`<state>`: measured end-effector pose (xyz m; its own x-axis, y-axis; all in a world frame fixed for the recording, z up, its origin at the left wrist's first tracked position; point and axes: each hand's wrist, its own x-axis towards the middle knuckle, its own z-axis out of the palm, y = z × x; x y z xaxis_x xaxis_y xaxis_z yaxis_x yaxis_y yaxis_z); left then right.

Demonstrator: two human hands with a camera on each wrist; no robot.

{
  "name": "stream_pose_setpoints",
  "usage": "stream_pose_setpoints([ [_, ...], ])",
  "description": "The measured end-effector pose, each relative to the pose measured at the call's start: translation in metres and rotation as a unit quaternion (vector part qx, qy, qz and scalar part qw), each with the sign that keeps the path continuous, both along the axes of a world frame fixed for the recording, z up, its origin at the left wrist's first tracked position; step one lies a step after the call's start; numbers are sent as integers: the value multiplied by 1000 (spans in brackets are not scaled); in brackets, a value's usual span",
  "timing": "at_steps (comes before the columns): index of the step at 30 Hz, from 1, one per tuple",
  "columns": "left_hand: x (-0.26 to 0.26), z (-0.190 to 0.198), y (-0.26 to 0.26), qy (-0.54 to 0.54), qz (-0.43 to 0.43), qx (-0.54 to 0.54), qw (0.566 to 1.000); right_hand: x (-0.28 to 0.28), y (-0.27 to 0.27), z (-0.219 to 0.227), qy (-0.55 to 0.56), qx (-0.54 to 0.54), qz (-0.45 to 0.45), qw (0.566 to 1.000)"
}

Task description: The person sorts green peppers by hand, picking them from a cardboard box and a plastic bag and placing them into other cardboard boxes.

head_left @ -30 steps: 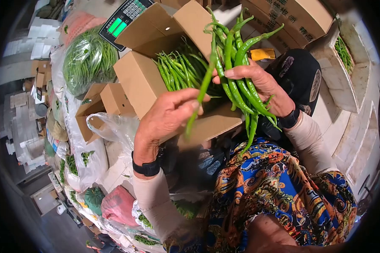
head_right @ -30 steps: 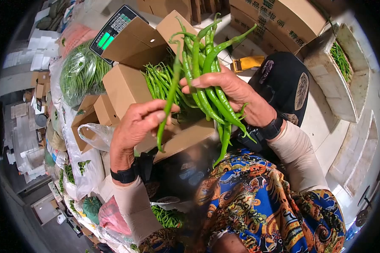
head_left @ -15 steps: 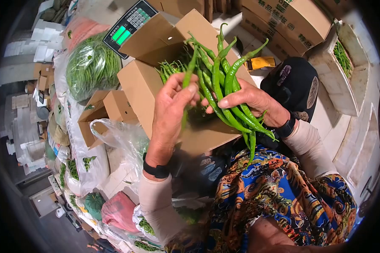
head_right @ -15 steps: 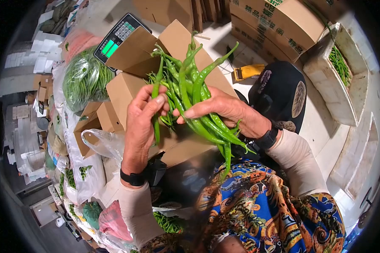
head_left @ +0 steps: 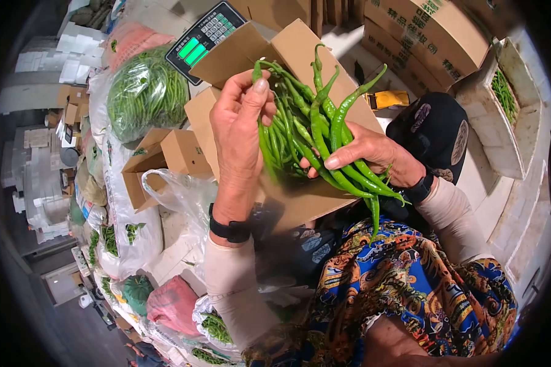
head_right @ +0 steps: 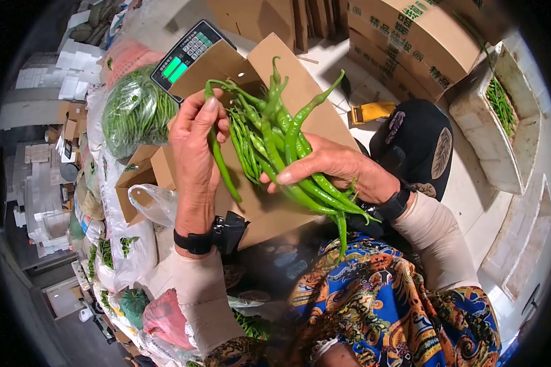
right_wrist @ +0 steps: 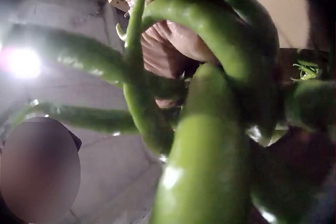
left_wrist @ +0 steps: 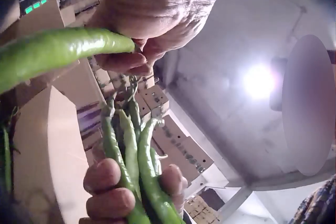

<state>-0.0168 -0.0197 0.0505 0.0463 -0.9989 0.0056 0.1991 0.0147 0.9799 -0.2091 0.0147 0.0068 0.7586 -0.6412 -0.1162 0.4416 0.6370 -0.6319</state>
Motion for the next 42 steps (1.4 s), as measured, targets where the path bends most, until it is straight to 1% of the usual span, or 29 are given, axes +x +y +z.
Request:
stream_pose_setpoints([
  [2, 7, 5, 1, -66, -44, 23, 997, -5, -2, 6, 57, 26, -23, 998],
  [4, 22, 13, 2, -77, -11, 17, 997, -6, -5, -16, 45, 59, -87, 993],
  [6, 47, 17, -2, -88, 19, 11, 996, -18, -10, -23, -2, 168, -41, 985],
  [7, 68, 12, -7, -33, 44, 3, 998, -18, -7, -15, -9, 173, -70, 982],
  [8, 82, 8, -11, 22, 69, -7, 997, -17, -6, -12, -9, 172, -66, 983],
  [9, 85, 5, -10, 67, 65, -11, 996, -16, -5, -10, -8, 194, -94, 976],
  [10, 87, 0, -11, 67, 68, -7, 995, -15, -3, -9, -5, 219, -122, 968],
  [11, 86, -8, -11, 115, 55, 25, 992, -19, -3, -9, 13, 243, -104, 964],
  [12, 86, -16, -11, 163, 45, 55, 984, -23, -3, -8, -12, 230, -96, 968],
  [14, 86, -29, -11, 157, 27, 63, 985, -24, -2, -7, 3, 239, -140, 961],
  [15, 79, -32, -11, 169, 32, 84, 982, -25, -2, -12, -26, 254, -131, 958],
  [18, 64, -33, -12, 183, 26, 116, 976, -25, -1, -12, 9, 236, -154, 959],
  [20, 60, -31, -13, 80, 39, 120, 989, -26, 3, 1, 41, 209, -174, 961],
  [21, 58, -34, -15, 95, 38, 99, 990, -27, 5, 4, 57, 185, -194, 962],
  [22, 56, -37, -14, 95, 39, 101, 990, -27, 3, 1, 40, 199, -198, 959],
  [24, 51, -42, -12, 27, 70, 107, 991, -28, 2, 0, 16, 226, -194, 954],
  [26, 60, -61, -16, 2, 47, 104, 993, -27, 2, -2, 26, 220, -192, 956],
  [27, 62, -67, -19, -45, 42, 126, 990, -26, 2, -3, 35, 211, -194, 957],
  [28, 60, -74, -23, -89, 32, 145, 985, -27, 2, -5, 35, 226, -186, 955],
  [30, 52, -82, -28, -114, 30, 142, 983, -29, -4, -15, -41, 281, -88, 955],
  [31, 47, -82, -29, -245, 95, 105, 959, -27, -2, -13, -22, 306, -118, 945],
  [32, 46, -80, -28, -372, 160, 64, 912, -23, -2, -8, 2, 242, -148, 959],
  [33, 39, -69, -25, -381, 140, 8, 914, -22, -4, -13, -1, 223, -145, 964],
  [34, 27, -54, -19, -383, 136, 6, 914, -21, -4, -20, -4, 206, -143, 968],
  [36, -7, -23, -1, -258, -32, 24, 965, -13, -2, -15, 12, 163, -156, 974],
  [38, -39, -9, 17, -209, -115, 45, 970, -6, -1, -21, 30, 102, -184, 977],
  [39, -44, -16, 21, -250, -123, 23, 960, -9, -2, -24, 72, 76, -169, 980],
  [40, -46, -23, 25, -293, -130, 1, 947, -8, -2, -25, 72, 77, -167, 980],
  [42, -44, -27, 25, -297, -158, 22, 941, -3, -2, -20, 50, 150, -180, 971],
])
